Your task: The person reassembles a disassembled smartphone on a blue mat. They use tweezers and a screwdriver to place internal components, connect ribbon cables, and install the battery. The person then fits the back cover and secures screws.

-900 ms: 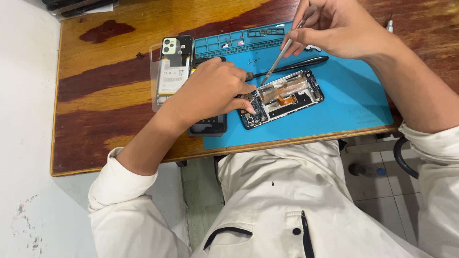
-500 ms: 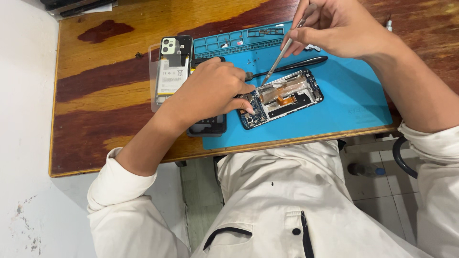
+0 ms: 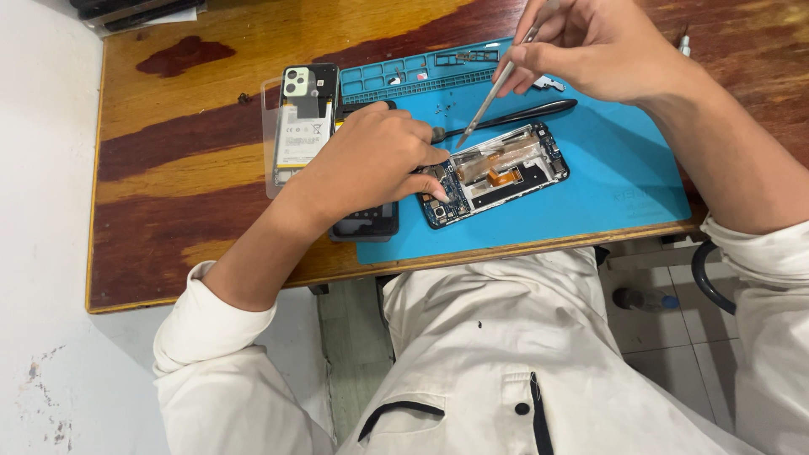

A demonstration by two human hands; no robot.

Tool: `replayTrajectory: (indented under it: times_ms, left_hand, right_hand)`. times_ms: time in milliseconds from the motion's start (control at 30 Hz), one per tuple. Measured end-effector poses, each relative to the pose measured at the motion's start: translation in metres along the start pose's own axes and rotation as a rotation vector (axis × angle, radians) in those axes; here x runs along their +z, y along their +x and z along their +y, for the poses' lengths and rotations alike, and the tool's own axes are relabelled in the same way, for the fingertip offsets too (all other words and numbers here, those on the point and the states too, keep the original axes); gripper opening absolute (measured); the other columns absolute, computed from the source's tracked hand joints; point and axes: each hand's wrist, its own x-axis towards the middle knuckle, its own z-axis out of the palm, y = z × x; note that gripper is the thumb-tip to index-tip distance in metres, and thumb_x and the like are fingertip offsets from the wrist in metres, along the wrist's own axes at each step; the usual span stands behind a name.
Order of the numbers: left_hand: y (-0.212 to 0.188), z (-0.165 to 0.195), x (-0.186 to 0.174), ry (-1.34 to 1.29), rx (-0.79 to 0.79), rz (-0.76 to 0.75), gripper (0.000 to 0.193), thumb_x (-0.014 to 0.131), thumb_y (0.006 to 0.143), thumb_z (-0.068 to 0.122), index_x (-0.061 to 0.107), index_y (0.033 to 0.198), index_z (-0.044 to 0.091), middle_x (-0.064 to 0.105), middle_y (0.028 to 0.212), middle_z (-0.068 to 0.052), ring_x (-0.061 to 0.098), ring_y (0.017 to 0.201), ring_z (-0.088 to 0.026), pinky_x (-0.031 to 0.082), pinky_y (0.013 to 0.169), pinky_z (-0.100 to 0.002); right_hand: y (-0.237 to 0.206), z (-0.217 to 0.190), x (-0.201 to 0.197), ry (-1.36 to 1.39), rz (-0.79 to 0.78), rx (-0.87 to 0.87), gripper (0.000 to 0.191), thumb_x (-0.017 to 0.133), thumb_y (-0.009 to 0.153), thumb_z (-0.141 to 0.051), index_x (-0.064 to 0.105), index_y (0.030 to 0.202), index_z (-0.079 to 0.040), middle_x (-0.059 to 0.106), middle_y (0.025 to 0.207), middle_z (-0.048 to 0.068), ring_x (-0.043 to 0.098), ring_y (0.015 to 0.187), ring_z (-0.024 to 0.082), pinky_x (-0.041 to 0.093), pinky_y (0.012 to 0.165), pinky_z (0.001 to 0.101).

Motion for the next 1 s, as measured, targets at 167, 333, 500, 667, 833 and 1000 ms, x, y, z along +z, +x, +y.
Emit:
replayTrajectory:
  times_ms: [167, 333, 500, 667, 833, 1000]
  left_hand:
    - [-0.0001, -0.0004, -0.0001, 0.008, 0.004, 0.001, 0.046, 0.078, 0.078, 0.050, 0.082, 0.101, 0.011, 0.067, 0.079, -0.006, 0.065, 0.080, -0.030, 0.046, 0.072, -0.042]
    - [0.0004, -0.0007, 0.0003, 0.011, -0.005, -0.013, 0.047, 0.078, 0.078, 0.050, 0.082, 0.102, 0.010, 0.067, 0.078, -0.007, 0.065, 0.079, -0.030, 0.046, 0.071, -0.042]
    - [-0.0002, -0.0005, 0.0007, 0.018, 0.010, 0.003, 0.046, 0.078, 0.079, 0.050, 0.082, 0.101, 0.010, 0.067, 0.078, -0.006, 0.066, 0.080, -0.030, 0.046, 0.072, -0.042]
    - [0.0002, -0.0007, 0.0011, 0.012, 0.003, -0.012, 0.046, 0.078, 0.079, 0.050, 0.083, 0.101, 0.010, 0.067, 0.077, -0.007, 0.066, 0.079, -0.030, 0.046, 0.071, -0.042]
    - [-0.0001, -0.0016, 0.0021, 0.014, 0.012, -0.003, 0.046, 0.077, 0.079, 0.051, 0.083, 0.101, 0.010, 0.067, 0.077, -0.007, 0.066, 0.079, -0.031, 0.046, 0.071, -0.042]
    - [-0.0009, -0.0029, 0.0043, 0.013, 0.015, 0.004, 0.045, 0.078, 0.079, 0.051, 0.083, 0.100, 0.011, 0.066, 0.077, -0.007, 0.066, 0.079, -0.031, 0.047, 0.072, -0.043]
  right_hand:
    - [-0.0002, -0.0003, -0.0014, 0.036, -0.072, -0.099, 0.003, 0.057, 0.110, -0.001, 0.058, 0.108, 0.001, 0.073, 0.103, 0.017, 0.077, 0.102, 0.025, 0.065, 0.085, 0.0341]
    - [-0.0003, 0.0018, 0.0023, 0.067, -0.085, -0.089, 0.002, 0.056, 0.109, 0.001, 0.057, 0.108, 0.001, 0.072, 0.102, 0.016, 0.077, 0.104, 0.025, 0.066, 0.087, 0.0343]
    - [-0.0005, 0.0012, 0.0031, 0.086, -0.090, -0.078, 0.002, 0.055, 0.108, 0.002, 0.056, 0.108, 0.000, 0.072, 0.103, 0.016, 0.076, 0.105, 0.024, 0.066, 0.087, 0.0344]
    - [-0.0005, 0.0011, 0.0038, 0.075, -0.087, -0.071, 0.001, 0.056, 0.109, 0.000, 0.056, 0.108, 0.000, 0.073, 0.103, 0.016, 0.077, 0.103, 0.024, 0.066, 0.086, 0.0342]
    - [-0.0002, 0.0015, 0.0028, 0.057, -0.091, -0.087, 0.002, 0.057, 0.110, 0.000, 0.057, 0.108, 0.001, 0.073, 0.103, 0.016, 0.076, 0.103, 0.024, 0.065, 0.087, 0.0339]
    - [0.0003, 0.0021, 0.0035, 0.020, -0.092, -0.096, 0.003, 0.057, 0.110, 0.000, 0.057, 0.108, 0.001, 0.072, 0.102, 0.016, 0.076, 0.102, 0.023, 0.065, 0.086, 0.0337]
